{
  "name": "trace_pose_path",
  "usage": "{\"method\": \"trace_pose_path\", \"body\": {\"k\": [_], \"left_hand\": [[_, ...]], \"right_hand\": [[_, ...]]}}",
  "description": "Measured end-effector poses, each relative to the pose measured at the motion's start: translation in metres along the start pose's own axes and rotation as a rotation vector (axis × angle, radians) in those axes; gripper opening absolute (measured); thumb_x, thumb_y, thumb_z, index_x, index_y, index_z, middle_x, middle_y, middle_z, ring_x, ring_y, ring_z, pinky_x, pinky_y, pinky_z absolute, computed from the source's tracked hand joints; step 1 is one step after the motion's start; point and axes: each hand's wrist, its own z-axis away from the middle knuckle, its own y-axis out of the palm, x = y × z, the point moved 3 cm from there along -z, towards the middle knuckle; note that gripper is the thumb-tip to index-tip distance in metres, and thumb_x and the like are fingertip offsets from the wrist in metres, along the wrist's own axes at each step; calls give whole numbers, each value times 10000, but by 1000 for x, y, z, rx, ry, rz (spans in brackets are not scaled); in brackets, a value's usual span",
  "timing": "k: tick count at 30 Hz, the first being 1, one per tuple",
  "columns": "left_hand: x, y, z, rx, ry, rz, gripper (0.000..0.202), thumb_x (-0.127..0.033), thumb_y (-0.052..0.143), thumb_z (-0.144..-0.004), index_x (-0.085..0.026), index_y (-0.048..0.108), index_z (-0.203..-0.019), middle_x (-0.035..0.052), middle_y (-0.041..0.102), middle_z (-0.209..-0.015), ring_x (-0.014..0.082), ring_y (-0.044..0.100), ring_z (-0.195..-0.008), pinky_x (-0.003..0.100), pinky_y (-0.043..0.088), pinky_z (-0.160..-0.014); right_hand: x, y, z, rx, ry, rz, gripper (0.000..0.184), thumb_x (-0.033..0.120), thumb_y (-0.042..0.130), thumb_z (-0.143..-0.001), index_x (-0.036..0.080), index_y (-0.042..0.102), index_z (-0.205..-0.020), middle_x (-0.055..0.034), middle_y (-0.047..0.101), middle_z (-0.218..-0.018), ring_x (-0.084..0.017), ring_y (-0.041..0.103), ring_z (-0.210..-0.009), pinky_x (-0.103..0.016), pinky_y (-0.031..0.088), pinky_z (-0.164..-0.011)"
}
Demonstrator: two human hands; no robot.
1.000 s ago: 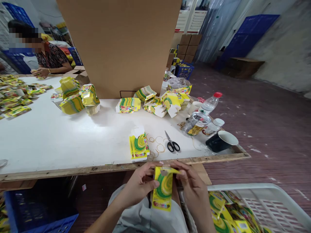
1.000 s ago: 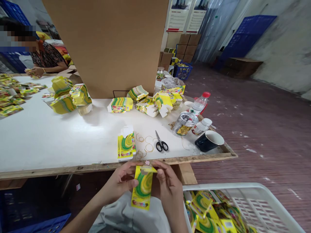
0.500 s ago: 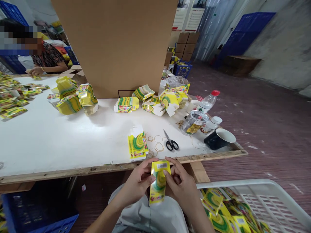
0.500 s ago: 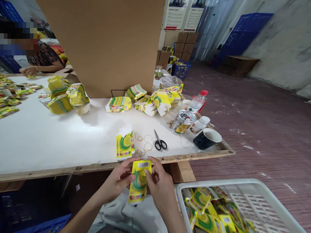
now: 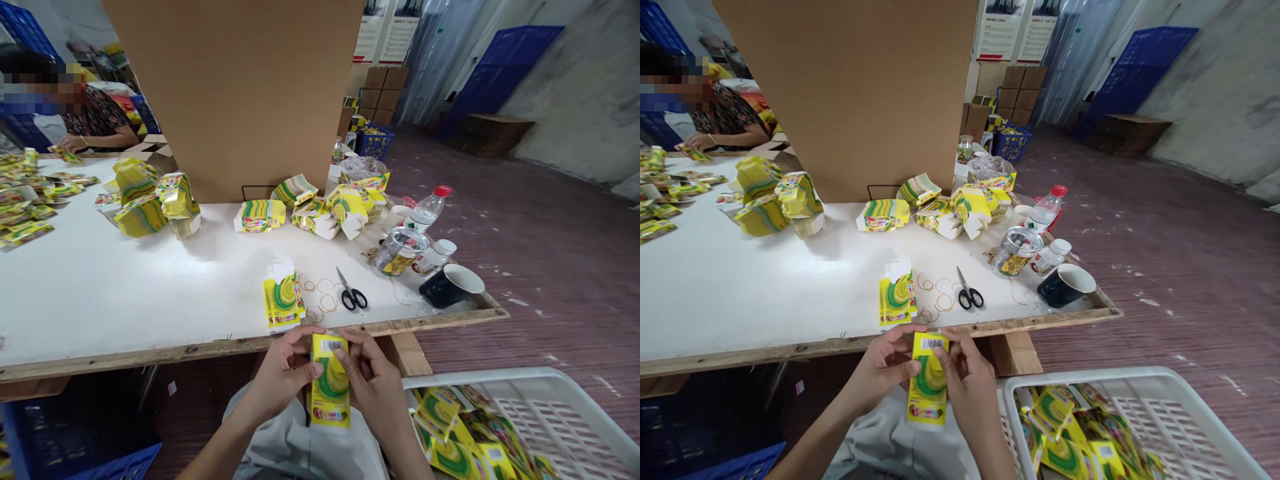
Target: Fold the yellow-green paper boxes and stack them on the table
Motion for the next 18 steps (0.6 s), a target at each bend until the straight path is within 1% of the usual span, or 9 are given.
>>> {"method": "trace_pose_path", "body": {"k": [3, 6, 8, 10, 12, 13, 15, 16, 18], "left_hand": [[3, 12, -1, -6, 0, 14, 504, -334, 815, -710, -176, 597, -1135, 57, 755, -864, 165, 689, -717, 235, 510, -627], [7, 28, -2, 34, 43, -19, 464, -327, 777, -750, -180, 609, -1158, 87, 764, -939, 207, 714, -813, 276, 542, -697], [6, 29, -5, 66, 108, -106, 434, -328, 705, -819, -201, 606, -1221, 118, 739, -1104, 248, 706, -972, 341, 556, -821], [0, 16, -8, -3, 219, -294, 409, -324, 627, -878, -234, 593, -1276, 125, 657, -1294, 276, 626, -1177, 415, 494, -996], [-8, -9, -13, -192, 345, -564, 415, -318, 577, -908, -258, 566, -1318, 110, 565, -1423, 281, 463, -1363, 475, 323, -1152], [-11, -22, -15, -299, 385, -690, 434, -312, 568, -910, -261, 542, -1340, 106, 538, -1451, 281, 396, -1411, 506, 237, -1188], [-10, -41, -19, -370, 373, -885, 511, -289, 554, -910, -244, 454, -1409, 115, 491, -1492, 286, 348, -1441, 568, 75, -1209], [-7, -47, -21, -362, 346, -939, 545, -281, 555, -905, -225, 420, -1430, 133, 486, -1493, 295, 343, -1443, 590, 49, -1201], [1, -49, -23, -298, 316, -989, 586, -275, 564, -896, -202, 386, -1449, 157, 477, -1496, 301, 331, -1448, 600, 46, -1195]], "right_hand": [[-3, -1, 2, -28, 54, -121, 276, 425, 621, -877, 215, 641, -1054, -79, 691, -950, -224, 649, -869, -297, 519, -743], [-2, -15, 5, -43, 101, -207, 277, 450, 642, -851, 223, 613, -1008, -77, 696, -920, -236, 665, -844, -326, 537, -738], [1, -43, 11, -113, 82, -65, 276, 474, 645, -828, 230, 631, -956, -70, 688, -856, -238, 648, -772, -340, 522, -700], [1, -84, 20, -228, 53, 248, 287, 515, 635, -803, 246, 669, -897, -75, 685, -822, -257, 618, -730, -384, 486, -698], [-1, -118, 28, -311, 32, 553, 354, 594, 633, -761, 267, 697, -882, -98, 691, -867, -322, 613, -810, -467, 446, -775], [-4, -127, 29, -339, 25, 642, 398, 635, 634, -735, 274, 703, -887, -109, 693, -891, -353, 608, -852, -501, 428, -802], [-8, -122, 25, -322, 6, 634, 444, 663, 630, -724, 275, 704, -925, -118, 698, -945, -375, 603, -918, -531, 415, -841], [-11, -107, 19, -288, -3, 557, 435, 647, 627, -737, 269, 702, -940, -117, 702, -962, -366, 606, -930, -528, 419, -855], [-13, -61, 0, -172, -5, 338, 373, 569, 631, -773, 252, 701, -956, -108, 709, -1000, -334, 611, -970, -508, 417, -904]]}}
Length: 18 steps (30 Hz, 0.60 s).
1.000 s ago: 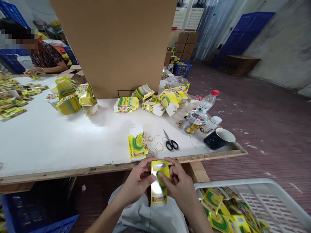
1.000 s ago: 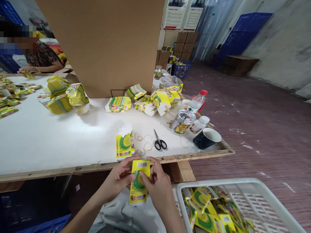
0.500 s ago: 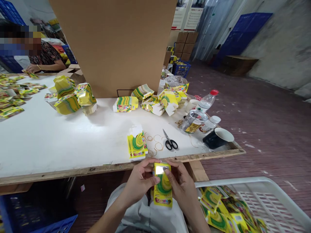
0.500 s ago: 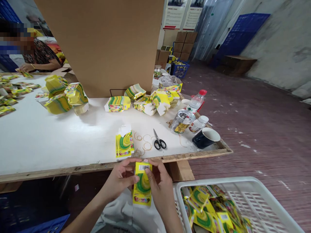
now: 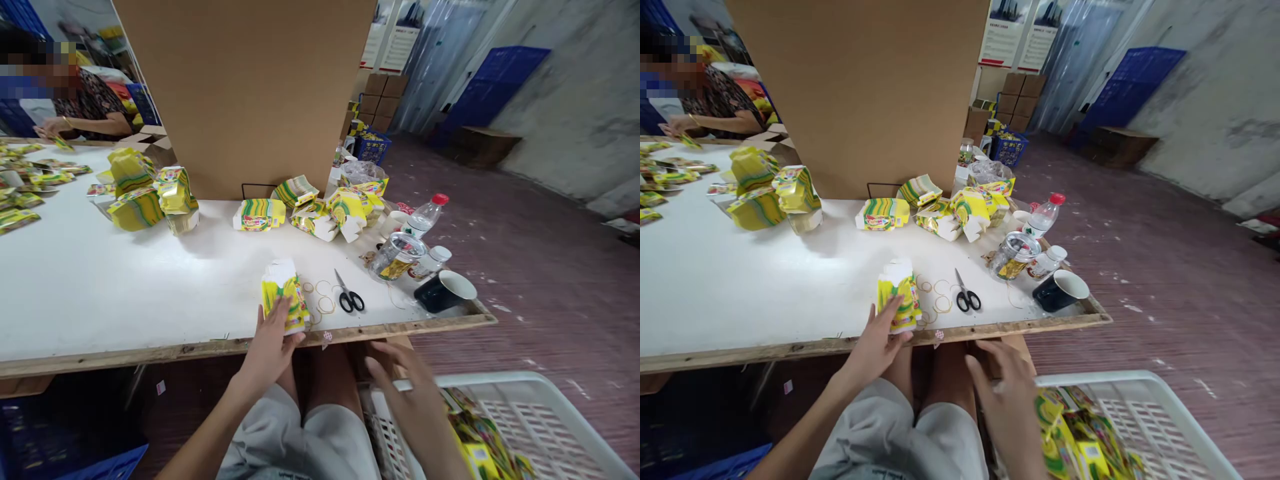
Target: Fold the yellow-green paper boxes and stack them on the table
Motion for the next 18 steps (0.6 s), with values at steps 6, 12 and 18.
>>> {"method": "trace_pose_path", "body": {"k": [6, 12, 18], "left_hand": [[-3, 13, 6, 80, 86, 69, 581, -229, 566, -881, -231, 410, -1441, 129, 514, -1469, 275, 424, -1399, 578, 50, -1210], [-7, -2, 7, -48, 34, 197, 485, -279, 580, -895, -224, 518, -1373, 112, 542, -1451, 272, 416, -1405, 521, 93, -1229], [-28, -2, 18, -86, -105, 799, 499, -439, 629, -877, -237, 574, -1330, 120, 569, -1422, 298, 463, -1364, 465, 328, -1154]], "right_hand": [[37, 117, -35, 39, 101, -248, 268, 458, 692, -721, 212, 705, -829, -99, 719, -855, -301, 611, -871, -440, 444, -830], [30, 111, -34, 46, 170, -489, 325, 502, 664, -773, 186, 684, -849, -71, 721, -765, -237, 634, -710, -367, 507, -688], [32, 84, -2, 78, 318, -874, 407, 476, 750, -754, 205, 615, -1027, -64, 762, -843, -236, 718, -770, -362, 568, -705]]}}
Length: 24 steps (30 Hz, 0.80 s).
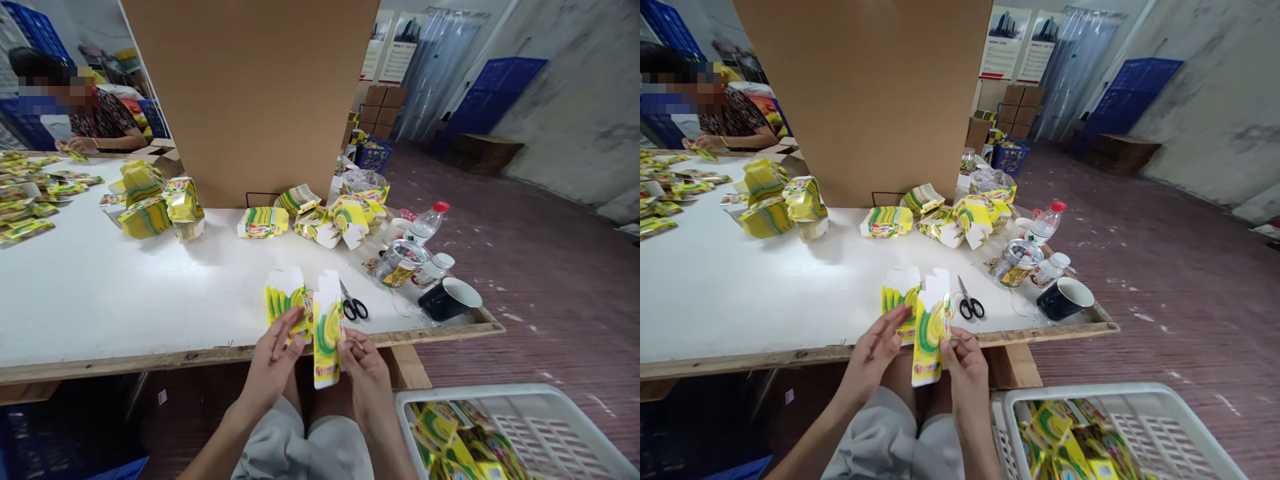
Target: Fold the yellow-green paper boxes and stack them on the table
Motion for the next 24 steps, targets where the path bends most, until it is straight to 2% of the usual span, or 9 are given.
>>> {"method": "trace_pose_path", "body": {"k": [2, 5, 10, 14, 17, 19, 22, 24], "left_hand": [[2, 15, 6, 155, -114, 242, 509, -477, 655, -851, -234, 614, -1296, 122, 614, -1371, 308, 527, -1303, 448, 389, -1109], [6, 34, 15, 327, -246, 414, 469, -475, 677, -837, -214, 674, -1227, 115, 693, -1248, 307, 589, -1220, 427, 407, -1082], [5, 49, 18, 407, -229, 449, 526, -473, 739, -781, -180, 680, -1214, 126, 726, -1139, 305, 634, -1118, 365, 479, -951], [6, 56, 16, 327, -211, 425, 474, -471, 743, -775, -171, 712, -1141, 113, 751, -1049, 294, 666, -1036, 369, 506, -899], [10, 58, 15, 242, -214, 420, 410, -461, 734, -782, -155, 732, -1054, 96, 770, -961, 293, 688, -976, 406, 517, -899], [13, 57, 15, 199, -211, 381, 382, -449, 722, -793, -145, 722, -1025, 99, 770, -978, 291, 689, -982, 410, 518, -905], [16, 51, 15, 90, -192, 285, 389, -387, 729, -803, -164, 636, -1108, 109, 748, -1080, 268, 684, -1020, 378, 514, -916], [17, 45, 15, 27, -175, 244, 435, -342, 724, -816, -198, 533, -1179, 106, 736, -1107, 252, 688, -1027, 360, 515, -905]], "right_hand": [[-2, -1, 15, 23, 114, -172, 387, 425, 816, -702, 217, 637, -975, -63, 766, -855, -242, 724, -772, -356, 576, -682], [-3, -5, 32, 33, 203, -266, 362, 403, 846, -677, 229, 668, -940, -58, 768, -864, -240, 723, -753, -338, 577, -627], [0, -22, 45, -20, 144, -164, 375, 420, 821, -716, 234, 698, -1017, -69, 761, -985, -260, 713, -915, -344, 588, -724], [-3, -28, 50, -60, 101, -81, 352, 424, 793, -748, 223, 687, -1017, -69, 758, -997, -270, 705, -948, -368, 581, -805], [-5, -26, 50, -47, 58, -26, 275, 440, 768, -767, 209, 672, -883, -60, 759, -877, -260, 712, -834, -361, 586, -756], [-5, -24, 50, -30, 26, 33, 261, 446, 742, -792, 205, 651, -837, -55, 747, -822, -241, 700, -763, -334, 583, -701], [-4, -23, 49, -34, -25, 148, 245, 436, 711, -825, 204, 629, -826, -48, 725, -800, -216, 679, -724, -294, 566, -659], [-1, -23, 48, -17, -55, 206, 238, 424, 708, -829, 203, 637, -883, -65, 731, -885, -224, 684, -786, -297, 567, -702]]}}
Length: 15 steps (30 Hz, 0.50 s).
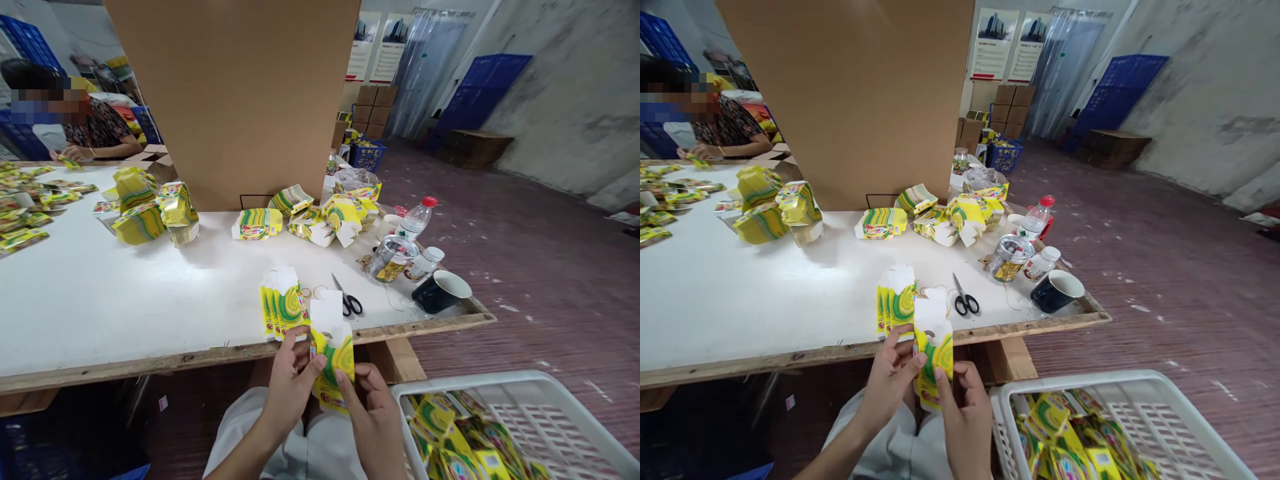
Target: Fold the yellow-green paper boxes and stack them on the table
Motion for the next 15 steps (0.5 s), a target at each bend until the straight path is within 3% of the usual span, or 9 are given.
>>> {"method": "trace_pose_path", "body": {"k": [4, 6, 9, 12, 15], "left_hand": [[-6, -5, 3, 99, 22, -59, 470, -327, 639, -889, -248, 375, -1270, 98, 718, -1122, 231, 681, -1035, 334, 522, -861], [-10, -6, 4, 201, 7, -103, 471, -327, 603, -914, -249, 365, -1312, 97, 706, -1130, 216, 668, -1034, 319, 513, -861], [-16, -7, 5, 298, -19, -143, 429, -334, 624, -902, -225, 453, -1279, 74, 705, -1039, 180, 658, -942, 273, 494, -825], [-16, -8, 5, 329, -93, -126, 371, -349, 725, -821, -198, 550, -1112, 24, 677, -846, 133, 623, -763, 209, 458, -674], [-11, -8, 7, 344, -165, -76, 401, -358, 778, -767, -201, 546, -1055, 21, 671, -829, 130, 611, -725, 200, 439, -622]], "right_hand": [[7, -3, -7, 67, -46, -52, 470, 421, 669, -862, 235, 547, -1276, -115, 686, -1168, -259, 665, -1046, -362, 554, -877], [12, -7, -12, 110, -62, -82, 501, 426, 643, -881, 248, 514, -1332, -125, 677, -1187, -261, 658, -1078, -363, 555, -880], [21, -14, -20, 197, -87, -40, 359, 425, 636, -886, 240, 611, -1194, -105, 699, -1083, -241, 681, -971, -315, 565, -805], [28, -20, -24, 263, -103, 70, 220, 419, 598, -916, 226, 664, -996, -38, 681, -854, -177, 645, -742, -236, 531, -644], [30, -22, -27, 253, -164, 162, 240, 410, 580, -930, 213, 674, -831, -10, 638, -745, -152, 598, -673, -212, 486, -602]]}}
